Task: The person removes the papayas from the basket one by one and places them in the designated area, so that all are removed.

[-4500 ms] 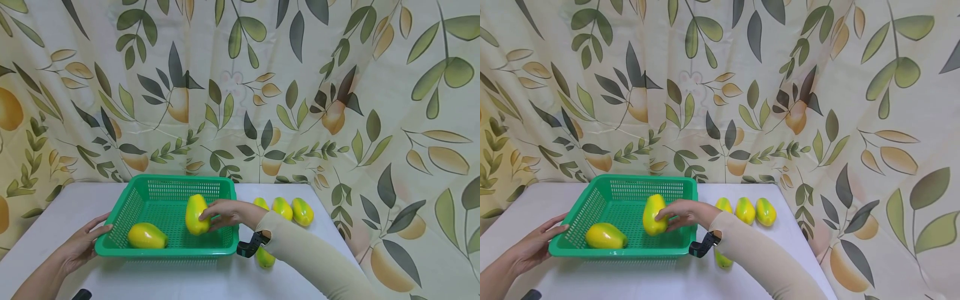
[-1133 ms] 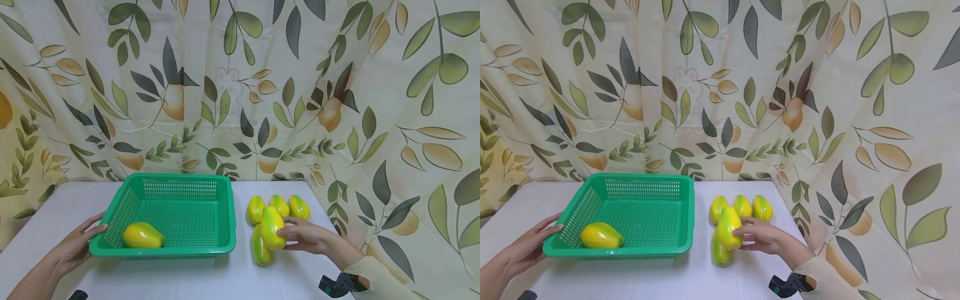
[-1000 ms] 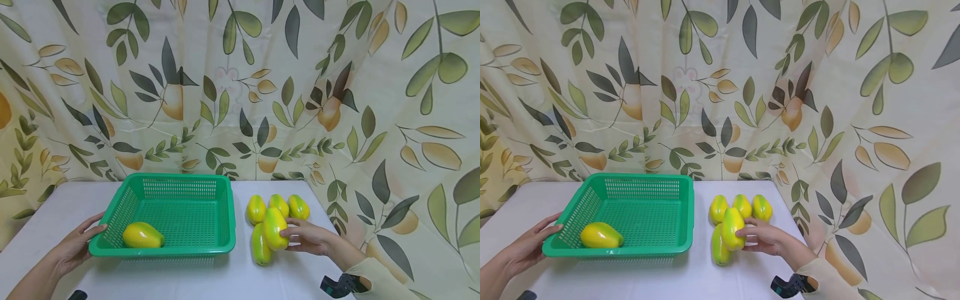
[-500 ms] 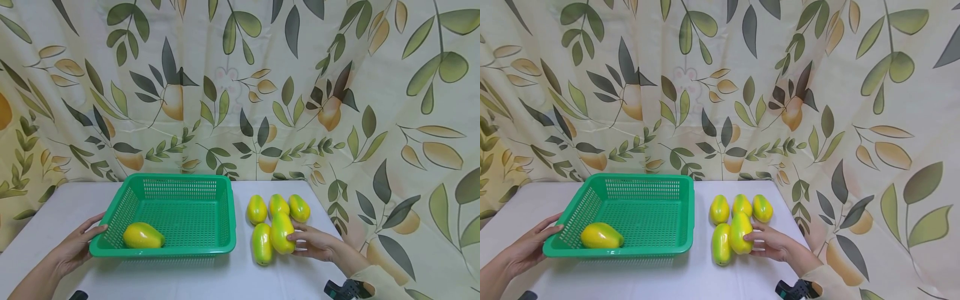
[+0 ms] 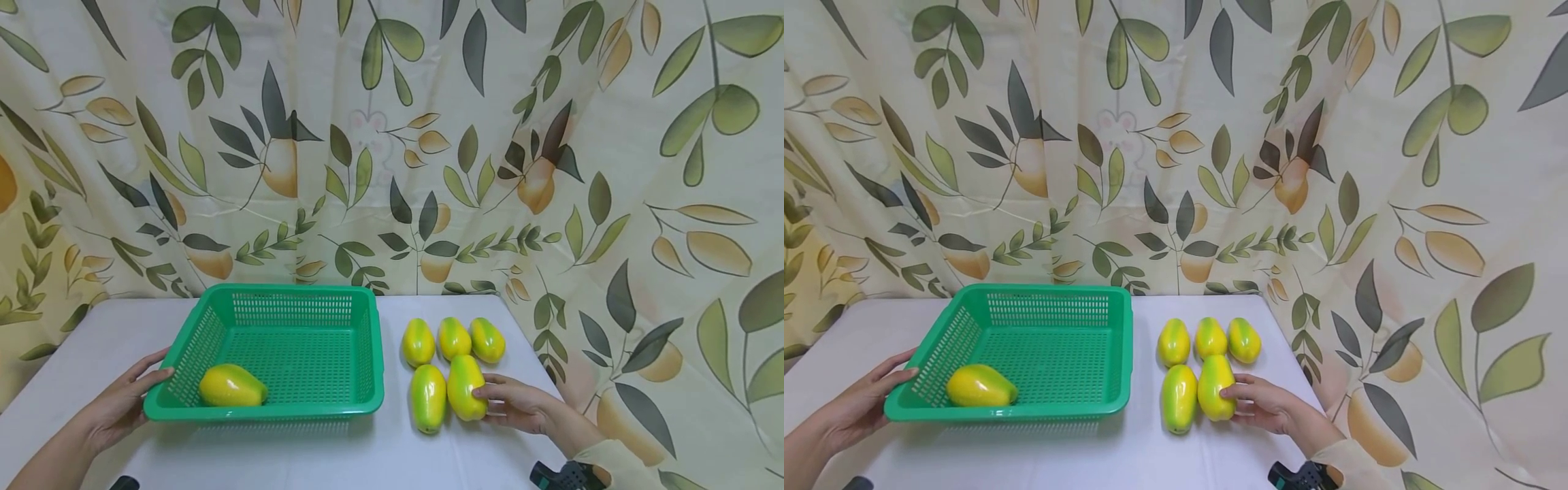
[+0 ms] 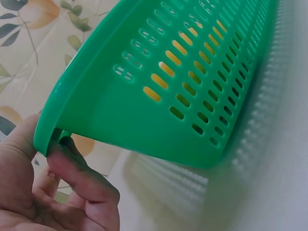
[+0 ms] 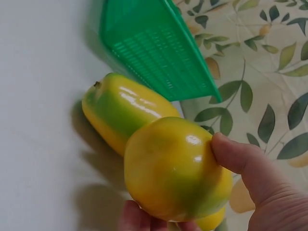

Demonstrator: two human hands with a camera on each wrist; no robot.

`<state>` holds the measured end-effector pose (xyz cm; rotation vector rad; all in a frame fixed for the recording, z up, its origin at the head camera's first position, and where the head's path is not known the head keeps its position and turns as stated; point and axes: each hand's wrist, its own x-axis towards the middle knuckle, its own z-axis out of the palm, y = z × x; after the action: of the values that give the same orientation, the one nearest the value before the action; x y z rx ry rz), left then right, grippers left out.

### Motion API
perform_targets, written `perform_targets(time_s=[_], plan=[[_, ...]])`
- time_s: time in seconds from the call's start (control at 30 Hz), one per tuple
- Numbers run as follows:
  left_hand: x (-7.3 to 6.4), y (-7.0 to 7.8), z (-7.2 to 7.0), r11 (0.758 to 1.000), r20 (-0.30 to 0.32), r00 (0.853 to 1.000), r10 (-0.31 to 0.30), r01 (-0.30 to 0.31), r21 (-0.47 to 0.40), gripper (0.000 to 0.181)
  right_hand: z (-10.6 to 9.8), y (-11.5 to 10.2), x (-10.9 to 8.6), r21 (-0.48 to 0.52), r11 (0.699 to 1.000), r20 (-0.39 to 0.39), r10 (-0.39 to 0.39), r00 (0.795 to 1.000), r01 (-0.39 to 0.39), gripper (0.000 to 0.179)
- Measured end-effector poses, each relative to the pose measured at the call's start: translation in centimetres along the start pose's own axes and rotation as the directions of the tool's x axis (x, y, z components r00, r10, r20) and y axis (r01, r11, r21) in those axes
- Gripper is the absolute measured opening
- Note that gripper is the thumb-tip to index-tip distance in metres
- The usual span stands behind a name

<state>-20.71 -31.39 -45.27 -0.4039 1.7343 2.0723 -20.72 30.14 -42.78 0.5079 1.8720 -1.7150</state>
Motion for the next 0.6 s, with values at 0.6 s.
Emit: perform_targets(time_s=[0.6], plan=[[0.5,0.3,-0.4,0.996,-0.008,1.0,-0.003,0.003,0.093,0.053,-0.8,1.3,1.2,0.01,1.0,-0.018,-0.003,1.0,0.003,0.073]])
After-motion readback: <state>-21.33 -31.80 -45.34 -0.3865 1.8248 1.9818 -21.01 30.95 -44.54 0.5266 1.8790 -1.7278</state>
